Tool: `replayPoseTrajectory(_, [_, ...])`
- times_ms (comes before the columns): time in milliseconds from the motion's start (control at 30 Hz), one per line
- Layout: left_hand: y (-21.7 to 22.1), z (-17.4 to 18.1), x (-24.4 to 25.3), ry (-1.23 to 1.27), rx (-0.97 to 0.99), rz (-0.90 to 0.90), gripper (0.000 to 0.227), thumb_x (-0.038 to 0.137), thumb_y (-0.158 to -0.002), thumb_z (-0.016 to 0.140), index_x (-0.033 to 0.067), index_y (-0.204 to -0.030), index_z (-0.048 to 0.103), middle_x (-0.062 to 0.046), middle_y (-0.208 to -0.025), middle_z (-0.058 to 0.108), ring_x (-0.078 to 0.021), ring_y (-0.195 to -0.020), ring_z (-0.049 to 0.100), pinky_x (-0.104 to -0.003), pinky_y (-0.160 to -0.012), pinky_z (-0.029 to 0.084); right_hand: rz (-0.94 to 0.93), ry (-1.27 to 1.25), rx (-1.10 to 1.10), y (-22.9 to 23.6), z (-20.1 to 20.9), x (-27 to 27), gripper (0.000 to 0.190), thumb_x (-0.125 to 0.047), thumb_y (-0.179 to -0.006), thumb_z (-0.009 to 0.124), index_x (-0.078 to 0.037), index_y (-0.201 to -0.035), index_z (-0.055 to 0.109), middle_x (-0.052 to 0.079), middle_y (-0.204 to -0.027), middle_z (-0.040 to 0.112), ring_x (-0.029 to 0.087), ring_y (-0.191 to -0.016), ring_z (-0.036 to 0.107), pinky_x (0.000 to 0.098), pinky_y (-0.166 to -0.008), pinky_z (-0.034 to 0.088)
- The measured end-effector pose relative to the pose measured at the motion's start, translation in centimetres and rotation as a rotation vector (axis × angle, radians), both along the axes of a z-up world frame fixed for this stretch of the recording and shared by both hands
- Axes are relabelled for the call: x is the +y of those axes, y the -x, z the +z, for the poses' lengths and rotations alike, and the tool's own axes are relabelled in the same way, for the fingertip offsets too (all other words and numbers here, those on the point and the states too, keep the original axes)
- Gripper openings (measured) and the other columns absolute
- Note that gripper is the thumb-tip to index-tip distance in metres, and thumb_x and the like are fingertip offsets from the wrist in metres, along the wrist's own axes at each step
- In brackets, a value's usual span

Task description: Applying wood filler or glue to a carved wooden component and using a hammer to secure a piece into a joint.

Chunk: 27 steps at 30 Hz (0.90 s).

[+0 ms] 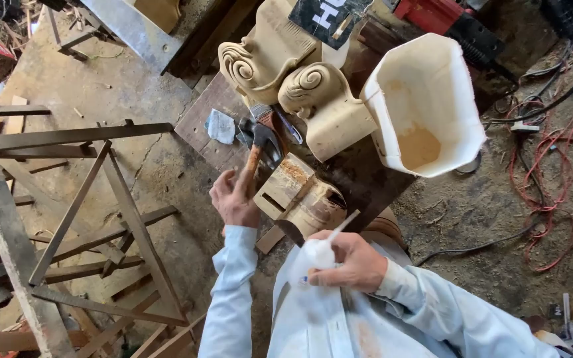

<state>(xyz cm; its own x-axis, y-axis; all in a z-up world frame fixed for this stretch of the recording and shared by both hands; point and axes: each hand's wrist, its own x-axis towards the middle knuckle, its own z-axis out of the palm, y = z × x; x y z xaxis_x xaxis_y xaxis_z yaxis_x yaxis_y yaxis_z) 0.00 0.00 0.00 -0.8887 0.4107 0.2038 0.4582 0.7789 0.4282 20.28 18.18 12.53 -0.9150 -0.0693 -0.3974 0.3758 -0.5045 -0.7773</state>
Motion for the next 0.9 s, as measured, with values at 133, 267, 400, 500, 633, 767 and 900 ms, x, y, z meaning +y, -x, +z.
replayPoseTrajectory(133, [-3.5, 7.5, -1.5, -0.648, 0.249, -0.212, 0.030, -0.003, -0.083, 0.078, -0.0016, -0.113, 0.080, -0.017, -0.102, 0.070, -0.0308, -0.090, 0.068, -0.039, -0.082, 0.059, -0.052, 0.043, -0.075, 1.2, -0.4, -1.1, 0.042, 0.003, -0.067, 0.092, 0.003, -0.106, 0.077, 0.014, -0.088, 0.074, 0.017, -0.081, 0.067, 0.0357, -0.072, 0.062])
replayPoseTrajectory(267, [-12.0, 16.0, -3.0, -0.543, -0.317, -0.342, 0.049, 0.037, -0.099, 0.054, 0.0037, -0.134, 0.058, -0.011, -0.110, 0.059, -0.0266, -0.104, 0.063, -0.041, -0.098, 0.053, 0.155, -0.063, -0.051, 3.0, 2.1, -0.8, 0.030, -0.013, -0.074, 0.088, -0.006, -0.099, 0.072, 0.001, -0.092, 0.070, 0.011, -0.083, 0.065, 0.0250, -0.079, 0.053])
replayPoseTrajectory(400, [-16.5, 15.9, -1.1, -0.491, -0.235, -0.049, 0.058, 0.037, -0.087, 0.072, -0.0023, -0.128, 0.061, -0.017, -0.116, 0.069, -0.0263, -0.100, 0.072, -0.034, -0.090, 0.056, 0.245, -0.024, -0.074, 3.1, 2.4, -1.4, 0.043, -0.019, -0.075, 0.086, -0.005, -0.113, 0.072, -0.002, -0.093, 0.070, 0.005, -0.085, 0.061, 0.0216, -0.077, 0.053])
replayPoseTrajectory(500, [-18.2, 18.2, 3.7, -0.800, -0.366, 0.257, 0.059, 0.053, -0.085, 0.070, -0.0015, -0.107, 0.071, -0.008, -0.100, 0.067, -0.0137, -0.086, 0.063, -0.023, -0.076, 0.049, 0.303, -0.179, 0.087, 2.2, 2.2, -0.4, 0.033, -0.034, -0.080, 0.086, -0.012, -0.089, 0.062, -0.008, -0.076, 0.058, 0.002, -0.072, 0.051, 0.0224, -0.061, 0.044])
replayPoseTrajectory(633, [-23.1, 5.5, -3.0, -1.105, -0.380, 0.544, 0.098, 0.042, -0.056, 0.088, -0.0054, -0.137, 0.060, -0.021, -0.115, 0.071, -0.0219, -0.087, 0.069, -0.028, -0.074, 0.059, 0.372, -0.477, 0.601, 1.6, 5.3, 11.6, 0.045, -0.038, -0.096, 0.068, -0.006, -0.127, 0.062, 0.011, -0.108, 0.069, 0.025, -0.091, 0.068, 0.0388, -0.082, 0.056])
replayPoseTrajectory(767, [-22.9, 7.1, -2.5, -1.226, -0.621, 0.609, 0.075, 0.034, -0.077, 0.076, -0.0040, -0.137, 0.053, -0.024, -0.110, 0.063, -0.0248, -0.085, 0.059, -0.030, -0.072, 0.054, 0.779, -0.906, 0.170, 3.4, 1.7, 23.8, 0.034, -0.020, -0.093, 0.055, -0.005, -0.122, 0.063, 0.014, -0.109, 0.067, 0.030, -0.095, 0.069, 0.0416, -0.085, 0.058])
replayPoseTrajectory(900, [-21.6, 8.5, -3.2, -1.350, -0.882, 0.631, 0.051, 0.027, -0.098, 0.065, -0.0024, -0.136, 0.046, -0.027, -0.105, 0.055, -0.0273, -0.083, 0.048, -0.033, -0.069, 0.050, 1.121, -1.338, -0.320, 10.2, 2.3, 24.2, 0.034, -0.002, -0.091, 0.041, -0.004, -0.117, 0.063, 0.017, -0.111, 0.065, 0.034, -0.099, 0.069, 0.0444, -0.087, 0.061])
